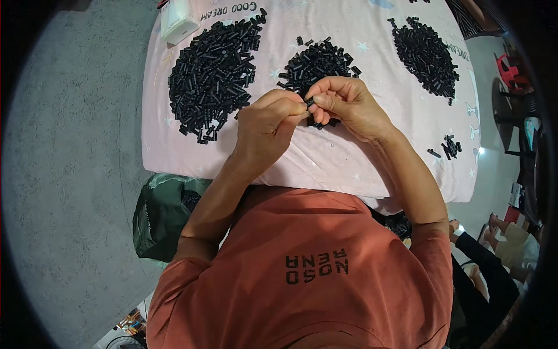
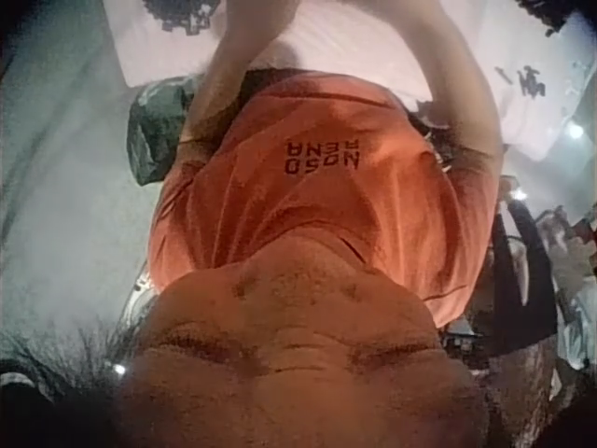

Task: Assembling small black plastic tubes by inserting silver metallic components into them at a workbench.

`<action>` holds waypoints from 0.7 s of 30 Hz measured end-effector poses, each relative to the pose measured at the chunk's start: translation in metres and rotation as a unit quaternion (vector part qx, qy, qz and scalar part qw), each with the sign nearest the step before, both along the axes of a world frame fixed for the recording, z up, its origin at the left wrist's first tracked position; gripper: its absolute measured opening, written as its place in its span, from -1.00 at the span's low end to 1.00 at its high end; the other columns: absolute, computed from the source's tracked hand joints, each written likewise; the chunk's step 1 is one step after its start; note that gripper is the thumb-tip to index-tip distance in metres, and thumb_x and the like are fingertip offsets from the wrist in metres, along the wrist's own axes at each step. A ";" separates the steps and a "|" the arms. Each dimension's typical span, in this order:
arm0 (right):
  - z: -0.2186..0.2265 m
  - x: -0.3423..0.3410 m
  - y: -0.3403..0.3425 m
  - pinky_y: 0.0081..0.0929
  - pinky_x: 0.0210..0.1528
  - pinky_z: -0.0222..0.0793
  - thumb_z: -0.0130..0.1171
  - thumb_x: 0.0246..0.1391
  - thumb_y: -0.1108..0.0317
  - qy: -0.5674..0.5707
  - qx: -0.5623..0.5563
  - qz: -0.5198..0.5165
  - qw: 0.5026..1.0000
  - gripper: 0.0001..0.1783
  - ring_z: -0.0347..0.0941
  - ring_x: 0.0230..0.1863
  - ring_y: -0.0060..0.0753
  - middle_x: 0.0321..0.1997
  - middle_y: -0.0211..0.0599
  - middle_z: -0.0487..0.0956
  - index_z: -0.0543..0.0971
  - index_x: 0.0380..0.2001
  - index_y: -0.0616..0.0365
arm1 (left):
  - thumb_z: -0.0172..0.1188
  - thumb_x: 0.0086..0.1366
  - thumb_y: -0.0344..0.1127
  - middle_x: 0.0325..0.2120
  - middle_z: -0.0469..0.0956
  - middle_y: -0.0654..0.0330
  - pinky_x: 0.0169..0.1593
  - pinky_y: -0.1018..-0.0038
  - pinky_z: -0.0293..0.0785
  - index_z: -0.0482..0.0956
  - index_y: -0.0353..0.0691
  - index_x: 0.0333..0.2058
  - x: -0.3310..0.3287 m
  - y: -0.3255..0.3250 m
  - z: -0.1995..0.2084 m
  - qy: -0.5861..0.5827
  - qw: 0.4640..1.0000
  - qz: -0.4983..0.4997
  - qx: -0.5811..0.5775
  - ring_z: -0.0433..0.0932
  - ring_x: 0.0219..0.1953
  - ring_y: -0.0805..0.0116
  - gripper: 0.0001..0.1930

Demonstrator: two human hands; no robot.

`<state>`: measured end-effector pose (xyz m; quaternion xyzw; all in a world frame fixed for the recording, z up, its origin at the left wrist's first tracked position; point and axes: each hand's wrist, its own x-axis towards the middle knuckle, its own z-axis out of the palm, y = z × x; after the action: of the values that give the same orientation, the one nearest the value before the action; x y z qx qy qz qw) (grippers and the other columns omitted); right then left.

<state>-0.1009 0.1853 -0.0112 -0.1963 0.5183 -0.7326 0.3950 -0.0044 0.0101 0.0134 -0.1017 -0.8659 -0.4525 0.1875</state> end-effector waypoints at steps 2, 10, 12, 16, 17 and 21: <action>-0.001 0.000 0.000 -0.73 -0.36 0.45 0.12 0.25 0.39 -0.036 -0.002 0.009 0.999 -0.84 0.49 -0.46 -0.70 -0.43 -0.41 0.60 0.58 -0.21 0.25 | 0.18 0.13 -0.55 -0.43 0.60 0.08 -0.39 0.46 0.51 0.59 -0.31 -0.40 0.000 0.000 -0.001 0.009 1.000 -0.003 0.004 0.60 -0.44 0.25 -0.94; -0.006 -0.001 -0.001 -0.73 -0.30 0.50 0.11 0.25 0.42 -0.019 -0.007 0.007 1.000 -0.83 0.53 -0.43 -0.69 -0.41 -0.36 0.62 0.59 -0.17 0.28 | 0.28 0.07 -0.51 -0.44 0.58 0.09 -0.37 0.45 0.53 0.57 -0.29 -0.35 -0.001 -0.001 0.010 -0.078 0.997 0.015 -0.023 0.62 -0.41 0.24 -0.86; -0.006 -0.001 0.000 -0.73 -0.29 0.49 0.11 0.25 0.43 -0.013 -0.004 0.014 1.000 -0.83 0.53 -0.42 -0.69 -0.41 -0.36 0.62 0.59 -0.16 0.28 | 0.30 0.06 -0.50 -0.43 0.58 0.10 -0.36 0.46 0.53 0.56 -0.28 -0.31 -0.002 0.000 0.009 -0.074 0.997 0.012 -0.019 0.62 -0.40 0.26 -0.82; -0.006 -0.002 0.000 -0.74 -0.30 0.48 0.13 0.23 0.45 -0.010 -0.004 0.015 1.000 -0.83 0.51 -0.42 -0.70 -0.41 -0.38 0.61 0.59 -0.17 0.28 | 0.31 0.03 -0.49 -0.39 0.56 0.14 -0.35 0.47 0.51 0.54 -0.29 -0.24 -0.005 -0.001 0.009 -0.078 0.996 0.003 -0.029 0.60 -0.39 0.32 -0.73; -0.006 -0.002 0.000 -0.74 -0.31 0.47 0.13 0.22 0.45 -0.013 -0.007 0.018 1.000 -0.84 0.50 -0.42 -0.70 -0.41 -0.38 0.61 0.58 -0.17 0.28 | 0.31 0.03 -0.49 -0.39 0.56 0.14 -0.35 0.47 0.51 0.54 -0.29 -0.24 -0.005 -0.001 0.010 -0.079 0.996 0.003 -0.029 0.60 -0.39 0.32 -0.73; -0.007 -0.001 -0.001 -0.74 -0.33 0.44 0.16 0.20 0.47 -0.029 -0.024 0.008 0.999 -0.84 0.48 -0.43 -0.70 -0.41 -0.41 0.59 0.53 -0.17 0.27 | 0.34 -0.04 -0.58 -0.41 0.54 0.21 -0.27 0.57 0.45 0.58 -0.29 -0.21 -0.006 0.000 0.013 -0.098 0.994 -0.014 -0.038 0.50 -0.40 0.47 -0.66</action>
<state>-0.1021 0.1842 -0.0181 -0.1886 0.4875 -0.7472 0.4104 -0.0108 0.0101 0.0263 -0.0756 -0.8951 -0.4298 0.0916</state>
